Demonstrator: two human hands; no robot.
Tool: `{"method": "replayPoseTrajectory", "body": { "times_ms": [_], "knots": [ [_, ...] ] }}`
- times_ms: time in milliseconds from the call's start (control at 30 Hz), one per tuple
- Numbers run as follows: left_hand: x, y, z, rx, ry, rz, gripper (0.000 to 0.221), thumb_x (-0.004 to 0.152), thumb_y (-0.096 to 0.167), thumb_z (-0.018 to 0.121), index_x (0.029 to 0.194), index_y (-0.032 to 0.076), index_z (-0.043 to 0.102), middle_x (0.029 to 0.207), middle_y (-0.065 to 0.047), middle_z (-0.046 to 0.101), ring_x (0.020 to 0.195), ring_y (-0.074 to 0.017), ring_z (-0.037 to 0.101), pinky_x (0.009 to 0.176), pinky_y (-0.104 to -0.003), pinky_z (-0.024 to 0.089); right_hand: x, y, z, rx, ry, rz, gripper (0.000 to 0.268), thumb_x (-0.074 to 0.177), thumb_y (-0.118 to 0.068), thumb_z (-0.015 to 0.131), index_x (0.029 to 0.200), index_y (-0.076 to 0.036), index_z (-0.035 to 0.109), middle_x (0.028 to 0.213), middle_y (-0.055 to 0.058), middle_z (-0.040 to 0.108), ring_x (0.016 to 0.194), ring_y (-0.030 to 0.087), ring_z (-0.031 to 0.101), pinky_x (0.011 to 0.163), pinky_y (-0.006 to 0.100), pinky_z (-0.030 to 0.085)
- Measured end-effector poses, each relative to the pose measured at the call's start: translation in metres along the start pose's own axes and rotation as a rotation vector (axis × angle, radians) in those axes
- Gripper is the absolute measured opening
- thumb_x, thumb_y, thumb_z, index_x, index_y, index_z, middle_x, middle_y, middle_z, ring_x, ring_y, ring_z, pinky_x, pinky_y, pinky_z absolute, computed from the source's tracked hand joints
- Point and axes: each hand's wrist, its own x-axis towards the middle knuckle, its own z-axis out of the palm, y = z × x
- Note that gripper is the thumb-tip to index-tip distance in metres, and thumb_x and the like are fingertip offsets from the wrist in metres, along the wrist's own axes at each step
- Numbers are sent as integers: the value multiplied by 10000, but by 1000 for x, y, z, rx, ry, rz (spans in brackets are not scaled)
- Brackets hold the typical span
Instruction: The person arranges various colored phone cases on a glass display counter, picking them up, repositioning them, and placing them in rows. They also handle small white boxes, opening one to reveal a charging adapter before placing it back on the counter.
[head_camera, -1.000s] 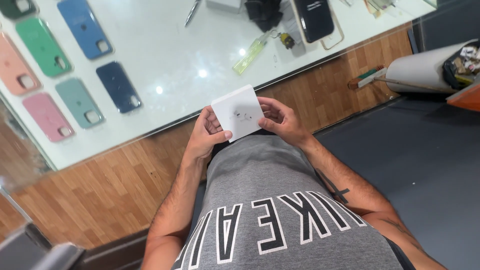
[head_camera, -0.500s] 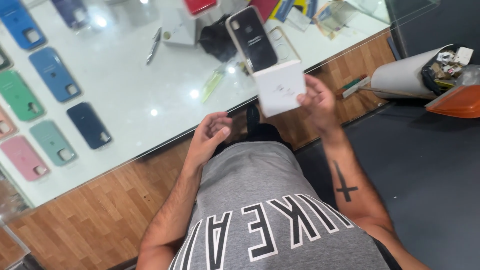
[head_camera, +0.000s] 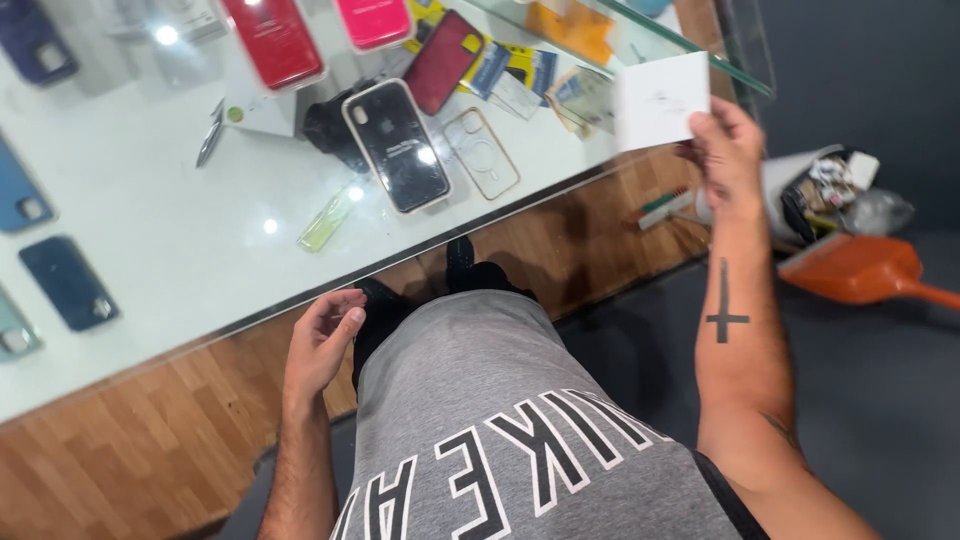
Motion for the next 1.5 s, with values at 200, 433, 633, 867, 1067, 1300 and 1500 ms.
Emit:
{"method": "replayPoseTrajectory", "body": {
  "times_ms": [200, 433, 633, 867, 1067, 1300, 1500],
  "knots": [
    [-4, -25, 7, 162, 71, -24, 289, 796, 298, 617, 1011, 112, 673, 1008, -1, 683, 883, -101, 602, 797, -248, 471, 53, 8, -33, -283, 172, -188, 278, 836, -251, 655, 1073, -105, 644, 899, -20, 645, 753, 56, 625, 577, 219, 581],
    [4, -50, 16, 249, 130, -96, 392, 804, 374, 574, 1092, 110, 613, 1046, -35, 664, 920, -154, 614, 798, -296, 472, 53, 22, -31, -457, 177, -443, 209, 913, -140, 562, 1073, -32, 641, 916, 80, 692, 695, 131, 635, 522, 255, 537],
    [40, -92, 16, 276, 303, 129, 189, 846, 218, 618, 989, 99, 649, 914, -32, 656, 772, -127, 587, 671, -263, 488, 63, 56, -47, -549, 309, -432, 159, 994, -203, 608, 862, -125, 567, 832, -2, 607, 721, 112, 600, 595, 256, 551],
    [109, -97, 3, 782, 716, 490, 337, 832, 194, 685, 1138, 95, 585, 1097, -105, 567, 1004, -252, 488, 849, -362, 432, 0, 59, -25, -368, 628, -523, 139, 866, -199, 604, 947, -92, 568, 842, 86, 601, 625, 175, 589, 355, 259, 484],
    [163, -125, -15, 899, 691, 526, 413, 698, 208, 751, 1071, 79, 629, 1072, -80, 565, 962, -285, 495, 803, -403, 444, -95, 129, 49, -271, 449, -224, 292, 787, 5, 492, 1056, -108, 507, 976, 85, 550, 840, 192, 599, 696, 292, 514],
    [171, -145, -25, 937, 631, 693, 470, 629, 105, 782, 1060, 86, 597, 960, -86, 539, 864, -295, 523, 769, -374, 428, -184, 137, 164, -239, -160, 198, 202, 836, -93, 622, 1033, -59, 649, 887, 205, 634, 712, 307, 656, 545, 383, 593],
    [91, -95, 16, 384, 267, 612, 337, 785, 100, 701, 1094, 68, 572, 946, -142, 598, 906, -357, 560, 832, -413, 412, -198, 117, 218, -102, -566, 213, 314, 841, -152, 644, 1143, -75, 602, 1011, 174, 662, 847, 205, 662, 677, 278, 578]
  ]
}}
